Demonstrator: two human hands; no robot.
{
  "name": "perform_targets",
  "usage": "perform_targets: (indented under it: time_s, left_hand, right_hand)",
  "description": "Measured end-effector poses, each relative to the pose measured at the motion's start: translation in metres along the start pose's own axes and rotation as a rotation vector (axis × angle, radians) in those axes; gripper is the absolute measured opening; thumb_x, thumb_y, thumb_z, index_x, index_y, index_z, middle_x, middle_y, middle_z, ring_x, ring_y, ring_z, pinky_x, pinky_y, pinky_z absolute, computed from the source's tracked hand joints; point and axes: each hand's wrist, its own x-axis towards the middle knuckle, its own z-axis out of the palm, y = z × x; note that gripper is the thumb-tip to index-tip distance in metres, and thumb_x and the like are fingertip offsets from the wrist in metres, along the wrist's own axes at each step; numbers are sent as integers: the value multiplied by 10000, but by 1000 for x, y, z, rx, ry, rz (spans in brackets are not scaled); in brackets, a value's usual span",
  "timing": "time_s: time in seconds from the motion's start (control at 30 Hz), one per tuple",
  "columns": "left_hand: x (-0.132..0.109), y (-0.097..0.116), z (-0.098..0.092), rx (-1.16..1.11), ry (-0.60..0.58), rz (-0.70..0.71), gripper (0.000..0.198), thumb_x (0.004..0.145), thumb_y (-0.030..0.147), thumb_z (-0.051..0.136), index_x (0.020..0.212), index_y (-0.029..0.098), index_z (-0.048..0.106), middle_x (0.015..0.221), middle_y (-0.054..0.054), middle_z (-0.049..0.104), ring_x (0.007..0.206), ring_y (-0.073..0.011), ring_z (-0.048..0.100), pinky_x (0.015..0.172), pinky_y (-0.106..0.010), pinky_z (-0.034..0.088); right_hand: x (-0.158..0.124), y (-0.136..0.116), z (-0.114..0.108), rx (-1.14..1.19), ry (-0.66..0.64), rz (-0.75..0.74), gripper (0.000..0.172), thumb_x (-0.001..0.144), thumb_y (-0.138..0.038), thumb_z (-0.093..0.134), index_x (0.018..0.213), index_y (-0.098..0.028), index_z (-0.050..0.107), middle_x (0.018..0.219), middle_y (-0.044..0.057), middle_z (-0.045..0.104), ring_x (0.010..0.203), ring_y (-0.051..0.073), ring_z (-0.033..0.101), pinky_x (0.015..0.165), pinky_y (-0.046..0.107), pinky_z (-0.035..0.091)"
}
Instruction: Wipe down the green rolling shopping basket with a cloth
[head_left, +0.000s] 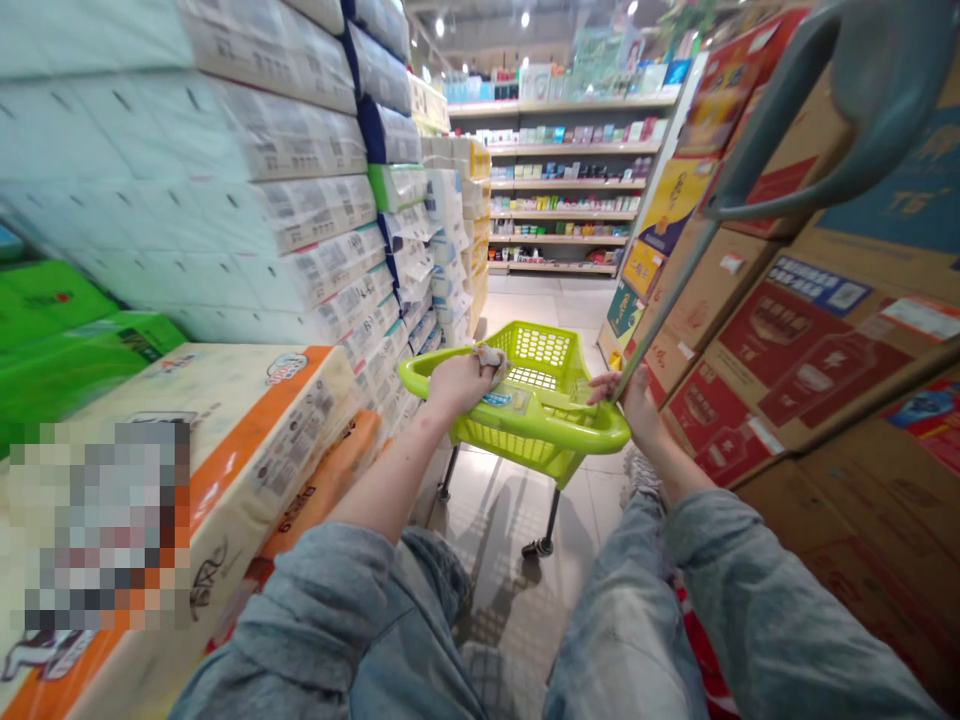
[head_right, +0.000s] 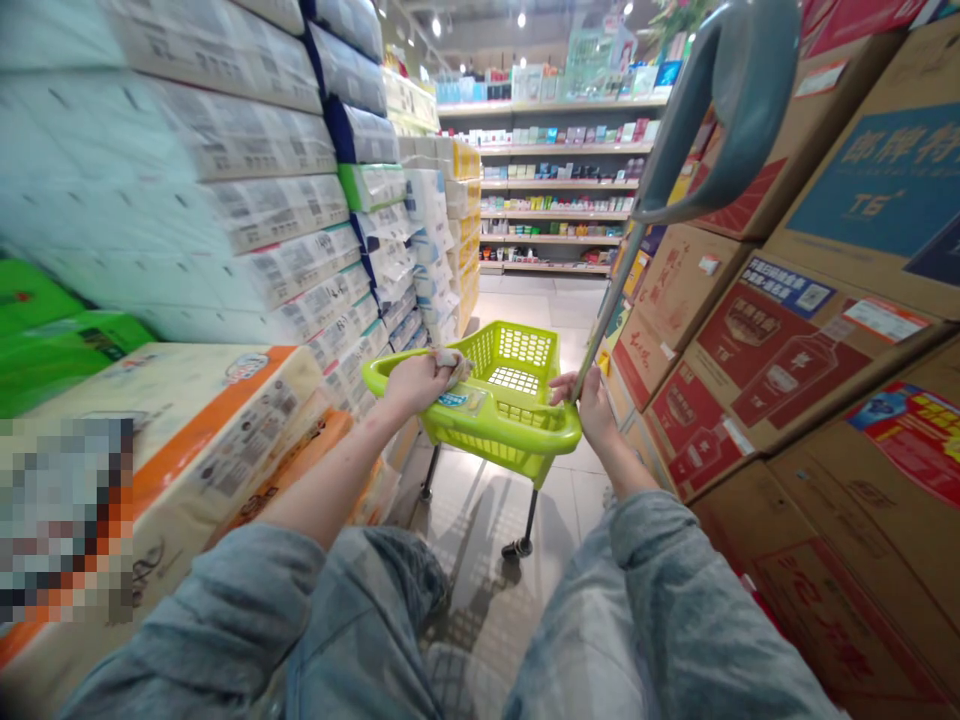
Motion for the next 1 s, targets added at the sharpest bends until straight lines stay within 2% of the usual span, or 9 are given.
perform_targets:
  time_s: [0.07, 0.17, 0.23, 0.3, 0.43, 0.57, 0.67, 0.83, 1.0]
  left_hand:
    - [-5, 4, 1, 5, 46, -48, 538, 891, 452, 297, 848, 106, 707, 868, -160, 711, 814, -249, 672, 734, -310, 491]
    - [-15, 7, 8, -28, 143, -102, 527, 897, 420, 287, 831, 101, 701, 837, -163, 703, 814, -251, 665, 735, -317, 482]
    - [-25, 8, 16, -80, 231, -49, 478, 896, 394, 300, 868, 126, 694, 885, -142, 702, 863, -244, 654, 769, -319, 474]
    - [-34, 8, 24, -143, 322, 73, 398, 883, 365, 344, 910, 157, 682, 964, -114, 694, 939, -232, 631, 831, -323, 462]
    - [-46, 16, 36, -259, 443, 298, 316, 872, 347, 426, 1006, 172, 653, 1062, -93, 675, 1024, -210, 596, 922, -332, 439]
    - [-57, 21, 45, -322, 493, 469, 310, 901, 344, 441, 1095, 191, 627, 1189, -87, 639, 1121, -187, 562, 982, -336, 414]
    - [-71, 16, 57, -311, 536, 598, 324, 905, 347, 451, 1139, 200, 618, 1257, -86, 605, 1223, -198, 499, 1050, -376, 359]
    - [-93, 11, 73, -111, 495, 660, 549, 885, 327, 450, 1396, 128, 405, 1460, -153, 388, 1418, -278, 204, 1134, -477, 195]
    - [-95, 32, 76, 102, 462, 661, 591, 878, 222, 397, 1451, 114, 299, 1525, -140, 254, 1434, -284, 134, 1151, -487, 137]
  right_hand:
    - [-6, -6, -5, -158, 74, -33, 807, 834, -751, 92, 878, -162, 641, 766, 110, 671, 723, 212, 638, 681, 347, 506]
    - [-23, -28, -7, -533, 354, -229, 575, 867, -639, 357, 1070, -157, 596, 1064, 148, 628, 1037, 276, 566, 908, 450, 427]
    - [-38, -48, 0, -688, 511, -379, 448, 902, -499, 395, 1151, -162, 555, 1153, 153, 581, 1132, 285, 502, 977, 485, 357]
    - [-48, -67, 12, -740, 535, -479, 363, 920, -391, 384, 1166, -174, 538, 1172, 144, 561, 1156, 279, 478, 988, 486, 336]
    - [-48, -83, 41, -772, 313, -518, 336, 937, -354, 340, 1134, -177, 546, 1145, 130, 575, 1120, 258, 497, 967, 433, 371]
    - [-32, -75, 49, -1005, -98, -181, 454, 967, -416, 236, 1132, -183, 589, 1035, 128, 650, 960, 250, 604, 845, 383, 455]
    - [-22, -74, 43, -1165, -333, 46, 537, 970, -471, 158, 1225, -221, 559, 1116, 128, 654, 968, 258, 634, 822, 396, 473]
    - [-17, -85, 42, -1260, -399, 133, 535, 978, -437, 112, 1257, -244, 526, 1201, 115, 631, 1053, 249, 619, 877, 421, 461]
    - [-19, -88, 50, -1279, -317, 136, 530, 982, -418, 126, 1204, -217, 562, 1090, 121, 681, 1013, 244, 642, 859, 396, 470]
